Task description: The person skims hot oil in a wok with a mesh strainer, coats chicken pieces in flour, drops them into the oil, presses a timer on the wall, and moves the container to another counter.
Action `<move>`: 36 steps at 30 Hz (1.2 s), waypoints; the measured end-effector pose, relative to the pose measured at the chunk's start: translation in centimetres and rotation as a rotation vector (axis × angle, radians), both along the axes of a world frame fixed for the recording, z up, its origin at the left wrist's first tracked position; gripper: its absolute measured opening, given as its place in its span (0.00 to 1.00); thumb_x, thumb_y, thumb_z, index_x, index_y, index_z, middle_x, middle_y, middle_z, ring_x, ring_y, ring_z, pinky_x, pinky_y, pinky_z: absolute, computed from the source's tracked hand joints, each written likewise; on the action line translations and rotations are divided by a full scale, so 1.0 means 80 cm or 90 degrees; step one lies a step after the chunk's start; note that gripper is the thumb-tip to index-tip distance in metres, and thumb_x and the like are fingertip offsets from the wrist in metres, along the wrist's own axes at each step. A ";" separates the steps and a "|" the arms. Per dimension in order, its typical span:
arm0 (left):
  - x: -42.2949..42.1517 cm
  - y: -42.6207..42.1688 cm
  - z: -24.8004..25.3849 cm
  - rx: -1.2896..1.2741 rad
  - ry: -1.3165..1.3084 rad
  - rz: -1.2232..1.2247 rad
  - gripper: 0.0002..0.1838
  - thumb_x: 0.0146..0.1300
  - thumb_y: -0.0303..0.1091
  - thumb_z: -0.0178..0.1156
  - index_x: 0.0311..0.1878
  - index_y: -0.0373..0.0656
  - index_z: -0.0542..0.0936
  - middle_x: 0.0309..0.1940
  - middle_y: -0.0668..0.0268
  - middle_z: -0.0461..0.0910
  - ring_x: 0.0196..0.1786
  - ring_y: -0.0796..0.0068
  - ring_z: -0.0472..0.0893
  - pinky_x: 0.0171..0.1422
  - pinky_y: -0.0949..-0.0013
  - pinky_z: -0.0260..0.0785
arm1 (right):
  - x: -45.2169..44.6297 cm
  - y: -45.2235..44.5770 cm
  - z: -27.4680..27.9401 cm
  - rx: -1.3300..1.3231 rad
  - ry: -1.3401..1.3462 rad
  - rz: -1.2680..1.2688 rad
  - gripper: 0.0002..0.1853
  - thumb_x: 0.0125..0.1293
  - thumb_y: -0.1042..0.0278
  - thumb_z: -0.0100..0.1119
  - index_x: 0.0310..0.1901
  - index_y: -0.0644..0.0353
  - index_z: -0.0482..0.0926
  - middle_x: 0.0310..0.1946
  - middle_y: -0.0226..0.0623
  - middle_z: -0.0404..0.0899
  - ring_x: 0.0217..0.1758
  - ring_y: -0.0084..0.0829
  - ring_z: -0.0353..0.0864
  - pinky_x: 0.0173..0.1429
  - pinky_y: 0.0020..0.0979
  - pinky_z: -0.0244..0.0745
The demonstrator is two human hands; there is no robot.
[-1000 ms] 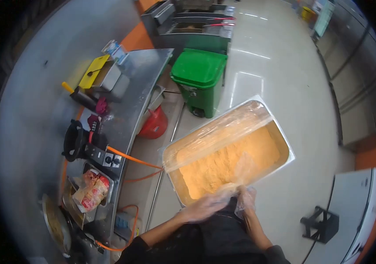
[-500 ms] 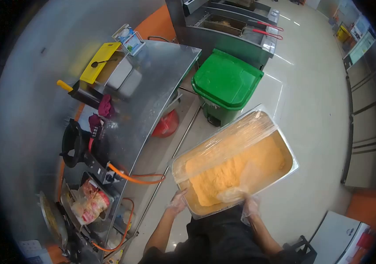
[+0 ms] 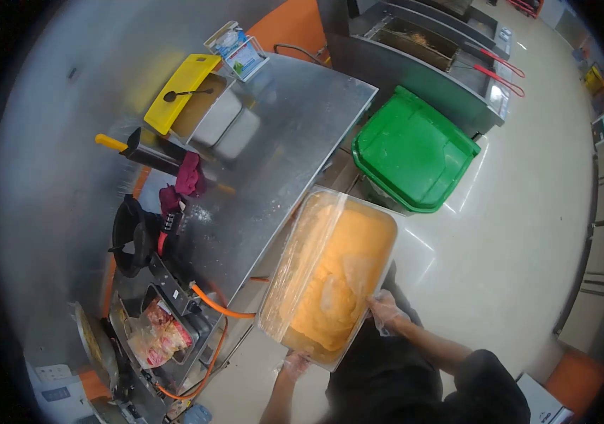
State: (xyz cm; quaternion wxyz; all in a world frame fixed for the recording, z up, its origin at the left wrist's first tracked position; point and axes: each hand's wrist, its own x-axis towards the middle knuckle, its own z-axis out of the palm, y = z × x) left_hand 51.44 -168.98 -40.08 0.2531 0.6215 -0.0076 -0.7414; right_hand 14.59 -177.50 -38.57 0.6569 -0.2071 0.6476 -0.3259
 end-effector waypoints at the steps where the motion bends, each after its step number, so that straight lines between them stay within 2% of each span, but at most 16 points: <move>1: -0.009 -0.007 0.008 -0.011 0.015 0.035 0.18 0.55 0.22 0.59 0.52 0.40 0.78 0.44 0.63 0.83 0.49 0.66 0.82 0.54 0.61 0.76 | -0.007 -0.026 -0.002 -0.001 -0.027 0.041 0.16 0.67 0.60 0.58 0.39 0.69 0.82 0.28 0.37 0.83 0.29 0.30 0.82 0.31 0.34 0.77; 2: -0.015 -0.014 0.017 -0.024 0.031 0.070 0.18 0.56 0.22 0.58 0.51 0.40 0.78 0.44 0.62 0.83 0.49 0.65 0.82 0.54 0.60 0.76 | -0.007 -0.051 -0.006 -0.003 -0.052 0.083 0.16 0.68 0.60 0.58 0.39 0.70 0.82 0.28 0.38 0.82 0.28 0.31 0.82 0.30 0.34 0.78; 3: -0.031 -0.024 0.028 -0.037 0.047 0.104 0.18 0.56 0.21 0.58 0.51 0.40 0.78 0.45 0.61 0.83 0.49 0.64 0.82 0.54 0.59 0.77 | -0.007 -0.065 -0.050 -0.025 -0.048 0.118 0.17 0.68 0.60 0.58 0.39 0.69 0.82 0.28 0.38 0.83 0.28 0.29 0.82 0.30 0.34 0.77; 6: -0.072 -0.057 0.028 -0.053 -0.023 0.113 0.15 0.56 0.22 0.58 0.49 0.40 0.79 0.44 0.61 0.83 0.48 0.63 0.82 0.53 0.59 0.77 | -0.045 -0.171 0.024 -0.067 -0.002 0.249 0.17 0.67 0.58 0.60 0.36 0.69 0.82 0.25 0.36 0.82 0.27 0.27 0.81 0.30 0.33 0.77; 7: -0.073 -0.064 0.007 -0.051 -0.004 0.134 0.14 0.57 0.22 0.58 0.47 0.40 0.79 0.43 0.61 0.83 0.47 0.64 0.82 0.52 0.59 0.77 | -0.040 -0.192 -0.006 -0.091 -0.048 0.206 0.19 0.66 0.56 0.61 0.31 0.69 0.82 0.21 0.35 0.80 0.24 0.26 0.79 0.29 0.32 0.76; 11: -0.094 -0.091 -0.062 -0.078 0.013 0.244 0.10 0.56 0.22 0.58 0.42 0.41 0.79 0.39 0.63 0.82 0.42 0.66 0.83 0.47 0.61 0.79 | -0.044 -0.286 -0.055 -0.155 -0.004 0.232 0.16 0.63 0.62 0.61 0.35 0.71 0.83 0.24 0.40 0.83 0.25 0.29 0.82 0.30 0.33 0.80; 14: -0.157 -0.170 -0.048 -0.124 -0.055 0.322 0.09 0.54 0.23 0.60 0.40 0.41 0.78 0.35 0.63 0.81 0.38 0.68 0.83 0.42 0.63 0.79 | -0.050 -0.375 -0.054 -0.207 -0.004 0.325 0.15 0.62 0.61 0.62 0.33 0.70 0.83 0.22 0.39 0.81 0.25 0.29 0.80 0.30 0.34 0.78; 15: -0.175 -0.191 -0.039 -0.135 -0.084 0.341 0.09 0.53 0.23 0.60 0.39 0.41 0.78 0.34 0.64 0.80 0.37 0.68 0.83 0.41 0.64 0.79 | -0.046 -0.396 -0.069 -0.217 -0.002 0.344 0.16 0.61 0.61 0.63 0.33 0.70 0.83 0.22 0.39 0.81 0.25 0.29 0.80 0.30 0.34 0.77; 17: -0.176 -0.206 -0.073 -0.104 -0.158 0.343 0.09 0.52 0.22 0.60 0.38 0.41 0.78 0.32 0.64 0.80 0.36 0.69 0.82 0.39 0.66 0.78 | -0.035 -0.434 -0.140 -0.237 0.001 0.383 0.16 0.61 0.60 0.64 0.35 0.69 0.83 0.23 0.39 0.81 0.25 0.30 0.80 0.30 0.34 0.77; 20: -0.173 -0.236 -0.080 -0.115 -0.210 0.362 0.09 0.52 0.19 0.60 0.36 0.41 0.78 0.31 0.65 0.80 0.35 0.69 0.82 0.41 0.65 0.79 | -0.021 -0.425 -0.239 -0.258 0.075 0.285 0.15 0.61 0.60 0.66 0.34 0.68 0.82 0.24 0.38 0.81 0.25 0.30 0.79 0.29 0.34 0.76; 23: -0.134 -0.214 -0.107 -0.171 -0.186 0.349 0.08 0.53 0.18 0.62 0.35 0.41 0.77 0.30 0.66 0.80 0.34 0.70 0.81 0.41 0.65 0.79 | -0.024 -0.423 -0.222 -0.322 -0.061 0.316 0.13 0.60 0.63 0.67 0.32 0.67 0.80 0.23 0.36 0.80 0.26 0.28 0.79 0.31 0.33 0.76; 26: -0.121 -0.212 -0.097 -0.186 -0.126 0.367 0.08 0.56 0.22 0.66 0.37 0.43 0.77 0.31 0.66 0.80 0.34 0.72 0.81 0.36 0.70 0.77 | -0.015 -0.405 -0.190 -0.202 -0.211 0.134 0.10 0.60 0.66 0.67 0.28 0.65 0.80 0.21 0.32 0.78 0.28 0.23 0.78 0.32 0.31 0.75; 28: -0.099 -0.197 -0.101 -0.164 -0.110 0.376 0.08 0.57 0.23 0.67 0.38 0.44 0.78 0.32 0.65 0.81 0.34 0.72 0.81 0.36 0.71 0.77 | -0.015 -0.404 -0.197 -0.152 -0.184 0.237 0.07 0.59 0.71 0.65 0.28 0.64 0.80 0.21 0.28 0.77 0.29 0.21 0.76 0.31 0.30 0.73; 30: -0.089 -0.198 -0.089 -0.207 -0.082 0.295 0.08 0.59 0.26 0.68 0.39 0.45 0.79 0.36 0.64 0.83 0.36 0.74 0.82 0.37 0.72 0.78 | -0.016 -0.397 -0.186 -0.227 -0.115 0.278 0.05 0.59 0.73 0.64 0.28 0.63 0.80 0.21 0.27 0.77 0.28 0.21 0.76 0.31 0.30 0.73; 34: -0.084 -0.225 -0.095 -0.200 -0.101 0.317 0.10 0.58 0.27 0.69 0.42 0.45 0.80 0.40 0.64 0.84 0.38 0.74 0.83 0.36 0.73 0.78 | -0.004 -0.434 -0.139 -0.150 -0.154 0.224 0.03 0.60 0.75 0.61 0.35 0.62 0.80 0.25 0.27 0.78 0.30 0.22 0.77 0.34 0.31 0.74; 36: -0.064 -0.240 -0.116 -0.163 -0.099 0.317 0.08 0.61 0.30 0.64 0.44 0.46 0.79 0.38 0.66 0.82 0.36 0.74 0.82 0.34 0.73 0.77 | -0.001 -0.461 -0.130 -0.319 -0.120 0.218 0.11 0.59 0.76 0.61 0.45 0.61 0.80 0.35 0.36 0.82 0.41 0.25 0.79 0.48 0.32 0.75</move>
